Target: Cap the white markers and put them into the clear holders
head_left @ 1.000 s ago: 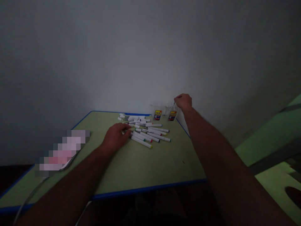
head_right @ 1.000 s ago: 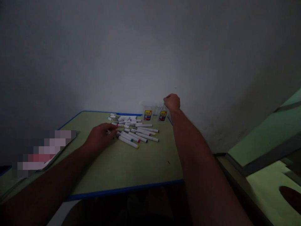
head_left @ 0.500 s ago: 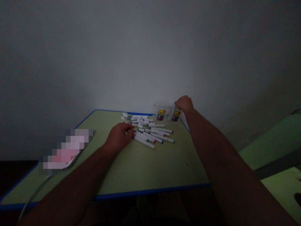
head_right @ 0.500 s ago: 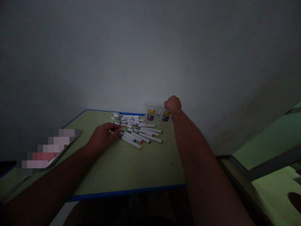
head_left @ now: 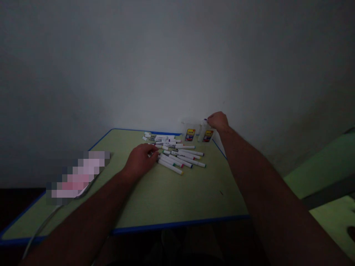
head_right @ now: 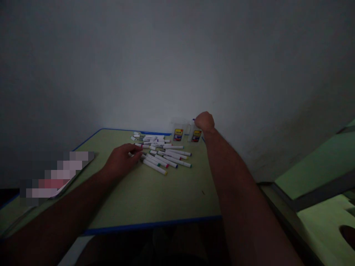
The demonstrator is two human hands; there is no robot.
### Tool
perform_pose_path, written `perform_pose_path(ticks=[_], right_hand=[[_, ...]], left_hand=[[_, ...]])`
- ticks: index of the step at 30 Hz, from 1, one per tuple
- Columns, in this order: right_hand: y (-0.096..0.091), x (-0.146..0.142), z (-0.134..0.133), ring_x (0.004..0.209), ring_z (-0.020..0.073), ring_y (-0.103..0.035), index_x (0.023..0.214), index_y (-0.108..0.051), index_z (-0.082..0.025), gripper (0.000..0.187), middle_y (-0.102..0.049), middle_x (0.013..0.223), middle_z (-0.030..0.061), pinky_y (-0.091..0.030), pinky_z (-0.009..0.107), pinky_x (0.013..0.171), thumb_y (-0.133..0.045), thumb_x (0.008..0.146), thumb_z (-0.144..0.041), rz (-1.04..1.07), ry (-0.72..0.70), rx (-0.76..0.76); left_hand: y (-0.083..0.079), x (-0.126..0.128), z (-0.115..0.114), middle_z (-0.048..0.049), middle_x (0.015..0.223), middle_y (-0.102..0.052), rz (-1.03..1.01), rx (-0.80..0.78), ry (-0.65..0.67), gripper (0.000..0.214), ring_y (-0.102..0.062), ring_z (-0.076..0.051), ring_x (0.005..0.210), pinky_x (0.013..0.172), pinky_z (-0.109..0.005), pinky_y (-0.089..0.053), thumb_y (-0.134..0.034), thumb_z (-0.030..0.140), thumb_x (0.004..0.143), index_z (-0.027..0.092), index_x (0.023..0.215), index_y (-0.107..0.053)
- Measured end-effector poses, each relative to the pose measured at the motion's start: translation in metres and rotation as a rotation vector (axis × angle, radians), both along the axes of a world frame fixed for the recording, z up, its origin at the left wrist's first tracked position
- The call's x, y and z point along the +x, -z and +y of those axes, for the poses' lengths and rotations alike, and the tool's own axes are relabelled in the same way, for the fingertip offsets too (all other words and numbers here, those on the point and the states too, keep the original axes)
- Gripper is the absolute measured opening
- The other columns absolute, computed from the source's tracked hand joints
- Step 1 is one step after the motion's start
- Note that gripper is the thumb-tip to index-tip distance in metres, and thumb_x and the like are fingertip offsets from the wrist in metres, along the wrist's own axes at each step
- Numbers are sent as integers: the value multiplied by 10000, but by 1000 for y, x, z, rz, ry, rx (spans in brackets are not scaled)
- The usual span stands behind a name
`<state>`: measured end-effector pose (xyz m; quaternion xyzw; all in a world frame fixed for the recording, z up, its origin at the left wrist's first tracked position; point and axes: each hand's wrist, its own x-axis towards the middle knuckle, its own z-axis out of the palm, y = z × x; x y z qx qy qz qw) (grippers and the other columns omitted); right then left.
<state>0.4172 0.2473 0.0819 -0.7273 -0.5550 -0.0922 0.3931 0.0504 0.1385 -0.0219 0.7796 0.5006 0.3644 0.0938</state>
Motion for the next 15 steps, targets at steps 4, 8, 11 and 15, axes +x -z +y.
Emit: perform_pose_path(ticks=[4, 8, 11, 15], right_hand=[[-5, -8, -8, 1001, 325, -704, 821, -756, -73, 117, -726, 840, 177, -551, 428, 891, -744, 714, -119, 7, 75, -113], [-8, -14, -17, 960, 298, -715, 838, -763, -85, 115, -737, 862, 172, -562, 410, 861, -711, 741, -119, 34, 81, -59], [-9, -19, -25, 914, 279, -718, 834, -776, -121, 137, -752, 890, 154, -560, 410, 867, -658, 767, -111, 26, 91, 22], [-7, -34, -39, 865, 257, -703, 811, -772, -158, 150, -758, 880, 132, -557, 389, 852, -622, 802, -159, 13, 79, 138]], left_hand=[[0, 0, 0, -105, 1045, -765, 7, -4, -7, 270, -688, -268, 950, 890, -413, -521, -599, 311, 862, 176, 1018, -774], [0, -1, 2, -93, 1015, -766, 8, -4, -7, 257, -688, -263, 960, 898, -406, -522, -596, 313, 865, 196, 1010, -772], [2, -2, 3, -96, 1008, -764, 3, -5, -7, 267, -688, -263, 964, 905, -402, -524, -591, 312, 866, 192, 1022, -770], [1, -2, 2, -95, 1045, -767, 14, -11, -28, 263, -686, -263, 985, 923, -396, -518, -599, 304, 856, 202, 1024, -774]])
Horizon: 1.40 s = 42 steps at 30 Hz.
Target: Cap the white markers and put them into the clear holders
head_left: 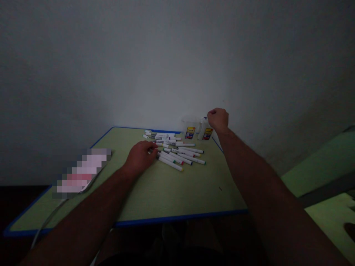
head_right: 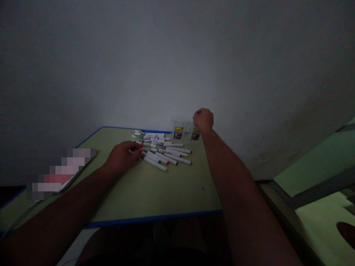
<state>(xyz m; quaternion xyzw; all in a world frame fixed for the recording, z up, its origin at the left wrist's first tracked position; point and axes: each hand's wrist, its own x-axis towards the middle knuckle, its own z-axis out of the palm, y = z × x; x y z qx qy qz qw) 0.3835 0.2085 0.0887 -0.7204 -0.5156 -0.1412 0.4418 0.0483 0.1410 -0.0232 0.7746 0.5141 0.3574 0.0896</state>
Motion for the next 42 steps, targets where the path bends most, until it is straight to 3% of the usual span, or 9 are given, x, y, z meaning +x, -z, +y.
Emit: perform_pose_path(ticks=[5, 9, 13, 17, 22, 28, 42], right_hand=[[20, -31, -25, 764, 224, -682, 773, -729, -175, 124, -739, 799, 84, -542, 364, 794, -632, 816, -239, 67, -96, 25], [47, -57, -48, 716, 202, -659, 682, -664, -193, 229, -716, 739, 54, -516, 340, 754, -650, 842, -356, 104, -220, -9], [73, -69, -67, 683, 183, -647, 703, -671, -200, 199, -710, 708, 27, -489, 311, 701, -625, 856, -318, 86, -357, -50], [87, -70, -75, 725, 187, -673, 812, -725, -207, 127, -739, 771, 25, -497, 317, 730, -606, 839, -238, 24, -476, -87], [89, -70, -77, 732, 194, -679, 875, -758, -210, 160, -759, 816, 41, -501, 324, 737, -603, 840, -193, -49, -526, -111], [90, -76, -81, 744, 189, -688, 925, -777, -211, 188, -773, 859, 50, -498, 314, 739, -618, 840, -158, -120, -588, -154], [83, -95, -101, 706, 147, -664, 821, -774, -198, 72, -746, 757, 7, -407, 243, 648, -710, 811, -228, -332, -867, -491]], left_hand=[[-8, -5, 1, -95, 1002, -775, 20, -26, -76, 277, -692, -268, 955, 888, -379, -517, -605, 290, 845, 204, 1029, -793], [-15, -17, 6, -79, 1008, -788, -36, -48, -177, 277, -700, -240, 890, 850, -354, -520, -572, 262, 865, 202, 1014, -798], [-17, -29, 13, -88, 986, -795, -99, -93, -286, 293, -710, -231, 879, 827, -336, -521, -569, 213, 853, 173, 1031, -797], [-17, -38, 19, -104, 1012, -793, -223, -133, -363, 280, -719, -223, 906, 831, -319, -523, -594, 211, 835, 151, 1024, -792], [-14, -45, 22, -84, 1006, -794, -300, -148, -407, 260, -716, -215, 905, 850, -321, -527, -628, 224, 802, 165, 998, -787], [-9, -47, 22, -96, 1000, -790, -225, -176, -432, 266, -713, -229, 885, 832, -336, -522, -629, 232, 787, 157, 988, -788], [-14, -43, 17, -91, 1013, -783, -137, -205, -429, 265, -701, -218, 906, 823, -305, -507, -612, 190, 800, 157, 1001, -782]])
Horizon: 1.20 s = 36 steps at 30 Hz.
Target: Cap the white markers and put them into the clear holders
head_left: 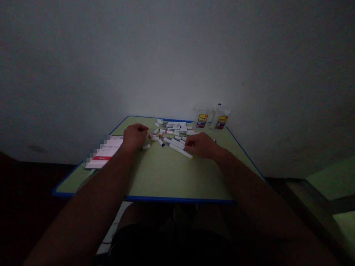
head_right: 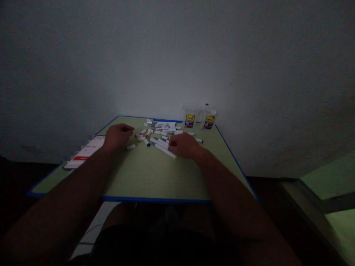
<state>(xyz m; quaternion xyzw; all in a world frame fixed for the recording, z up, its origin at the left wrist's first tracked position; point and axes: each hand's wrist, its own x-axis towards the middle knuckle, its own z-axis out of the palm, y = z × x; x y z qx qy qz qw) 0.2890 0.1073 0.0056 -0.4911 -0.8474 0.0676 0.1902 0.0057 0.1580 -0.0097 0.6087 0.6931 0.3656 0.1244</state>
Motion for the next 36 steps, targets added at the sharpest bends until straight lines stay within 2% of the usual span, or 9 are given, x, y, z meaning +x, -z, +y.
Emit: perform_pose_path(ticks=[5, 11, 17, 22, 28, 36], right_hand=[[1, -3, -1, 717, 133, -653, 880, -789, -198, 107, -761, 815, 9, -379, 236, 645, -725, 823, -262, -91, -46, -79], [-2, -9, -5, 719, 131, -644, 844, -761, -191, 83, -753, 803, 7, -354, 234, 624, -765, 792, -256, -133, -40, -143], [-4, -13, -8, 743, 155, -649, 923, -762, -205, 224, -761, 870, 23, -365, 252, 622, -814, 745, -331, -165, -6, -205], [-4, -12, -8, 771, 169, -665, 1050, -768, -189, 295, -761, 895, 41, -416, 265, 685, -767, 762, -257, -180, -53, -191], [-5, -8, -5, 705, 141, -642, 1131, -752, -160, 355, -733, 797, 17, -422, 253, 692, -719, 779, -192, -47, -27, -129], [2, -5, 0, 659, 114, -583, 1002, -736, -140, 245, -694, 764, 5, -404, 239, 656, -708, 763, -183, 131, -13, -104]], left_hand=[[0, 1, 1, -85, 998, -787, 16, -7, -1, 237, -704, -212, 897, 796, -296, -503, -618, 170, 810, 166, 981, -782], [0, 3, 0, -82, 953, -788, 5, -25, 8, 220, -704, -223, 868, 770, -313, -511, -628, 164, 790, 181, 944, -785], [-1, 4, -1, -101, 984, -787, 42, -27, 30, 212, -707, -248, 902, 843, -357, -520, -639, 164, 782, 183, 929, -790], [1, 3, 0, -104, 985, -786, 41, -25, 38, 227, -707, -244, 887, 832, -348, -517, -645, 177, 784, 171, 957, -792], [0, 3, 0, -111, 1021, -788, 69, -33, 44, 237, -713, -256, 941, 853, -348, -513, -635, 183, 799, 167, 975, -794], [3, 4, 1, -117, 1019, -788, 99, -86, 91, 259, -715, -267, 900, 810, -377, -529, -677, 218, 777, 194, 1003, -804]])
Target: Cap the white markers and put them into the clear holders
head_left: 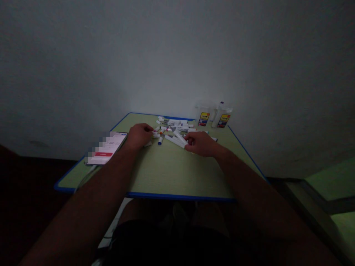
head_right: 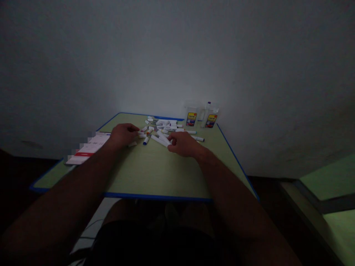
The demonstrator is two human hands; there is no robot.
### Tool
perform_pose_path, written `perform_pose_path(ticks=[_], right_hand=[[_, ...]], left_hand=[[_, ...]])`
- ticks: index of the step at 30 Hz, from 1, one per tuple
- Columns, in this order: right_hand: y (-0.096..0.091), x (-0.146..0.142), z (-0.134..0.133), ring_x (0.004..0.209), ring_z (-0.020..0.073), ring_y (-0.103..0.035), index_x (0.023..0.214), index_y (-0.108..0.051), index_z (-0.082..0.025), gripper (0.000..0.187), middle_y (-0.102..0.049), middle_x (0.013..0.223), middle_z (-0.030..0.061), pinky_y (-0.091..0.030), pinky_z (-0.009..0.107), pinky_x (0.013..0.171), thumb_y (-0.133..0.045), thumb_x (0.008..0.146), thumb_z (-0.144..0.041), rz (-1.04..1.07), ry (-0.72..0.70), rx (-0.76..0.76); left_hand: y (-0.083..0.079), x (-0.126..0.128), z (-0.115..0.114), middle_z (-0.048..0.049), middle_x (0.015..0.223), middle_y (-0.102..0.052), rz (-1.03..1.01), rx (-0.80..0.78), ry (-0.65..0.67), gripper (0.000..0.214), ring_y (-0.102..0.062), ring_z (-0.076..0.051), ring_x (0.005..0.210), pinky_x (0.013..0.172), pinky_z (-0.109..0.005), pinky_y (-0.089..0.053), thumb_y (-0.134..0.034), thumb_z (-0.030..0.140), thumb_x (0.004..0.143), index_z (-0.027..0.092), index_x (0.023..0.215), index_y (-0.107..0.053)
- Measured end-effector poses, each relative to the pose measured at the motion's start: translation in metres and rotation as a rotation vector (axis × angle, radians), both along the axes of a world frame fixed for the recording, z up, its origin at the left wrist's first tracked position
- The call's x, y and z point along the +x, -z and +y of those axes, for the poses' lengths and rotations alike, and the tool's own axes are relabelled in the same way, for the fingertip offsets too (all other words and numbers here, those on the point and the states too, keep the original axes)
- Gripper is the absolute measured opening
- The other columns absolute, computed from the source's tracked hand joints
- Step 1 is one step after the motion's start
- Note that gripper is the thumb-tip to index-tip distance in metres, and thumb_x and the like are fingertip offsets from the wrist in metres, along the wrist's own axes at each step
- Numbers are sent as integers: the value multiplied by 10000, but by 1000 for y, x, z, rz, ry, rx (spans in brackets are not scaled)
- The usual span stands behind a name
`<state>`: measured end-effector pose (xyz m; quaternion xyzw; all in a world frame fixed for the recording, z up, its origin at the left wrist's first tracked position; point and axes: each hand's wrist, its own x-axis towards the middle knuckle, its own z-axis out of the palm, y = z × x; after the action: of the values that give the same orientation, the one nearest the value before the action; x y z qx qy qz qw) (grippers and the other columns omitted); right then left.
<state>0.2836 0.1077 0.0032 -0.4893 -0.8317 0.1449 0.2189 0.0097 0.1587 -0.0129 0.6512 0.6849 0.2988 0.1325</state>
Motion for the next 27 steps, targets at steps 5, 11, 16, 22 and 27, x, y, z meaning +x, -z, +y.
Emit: perform_pose_path(ticks=[5, 11, 16, 22, 27], right_hand=[[1, 0, 2, 678, 119, -585, 895, -705, -139, 158, -681, 761, 8, -407, 238, 654, -681, 739, -147, 52, 22, -14], [2, 0, 5, 701, 131, -588, 858, -690, -149, 121, -680, 776, 18, -403, 245, 648, -672, 740, -174, 67, 64, -15], [3, 1, 6, 705, 133, -586, 849, -678, -151, 121, -676, 777, 17, -408, 250, 653, -670, 732, -178, 74, 70, -39], [6, 1, 10, 685, 127, -587, 805, -646, -152, 74, -664, 748, 9, -421, 246, 634, -660, 736, -178, 153, 81, -71], [3, 0, 8, 569, 98, -556, 779, -628, -150, 56, -638, 667, -4, -417, 220, 540, -664, 738, -143, 289, 108, -179]], left_hand=[[-2, 5, -5, -125, 1045, -785, 78, -45, 61, 308, -713, -282, 926, 833, -390, -527, -682, 210, 780, 208, 1061, -807], [0, 5, -6, -120, 1032, -788, 116, -57, 85, 304, -712, -298, 947, 845, -404, -521, -702, 196, 749, 230, 1031, -811], [7, 4, -3, -111, 982, -790, 115, -23, 96, 185, -711, -308, 915, 817, -406, -519, -747, 256, 706, 255, 883, -803], [9, 4, -1, -95, 951, -785, 184, -43, 105, 130, -701, -290, 885, 790, -375, -511, -734, 303, 714, 259, 832, -768], [2, 8, -6, -120, 919, -758, 111, 13, 85, 85, -682, -289, 862, 790, -397, -505, -700, 278, 754, 236, 819, -736]])
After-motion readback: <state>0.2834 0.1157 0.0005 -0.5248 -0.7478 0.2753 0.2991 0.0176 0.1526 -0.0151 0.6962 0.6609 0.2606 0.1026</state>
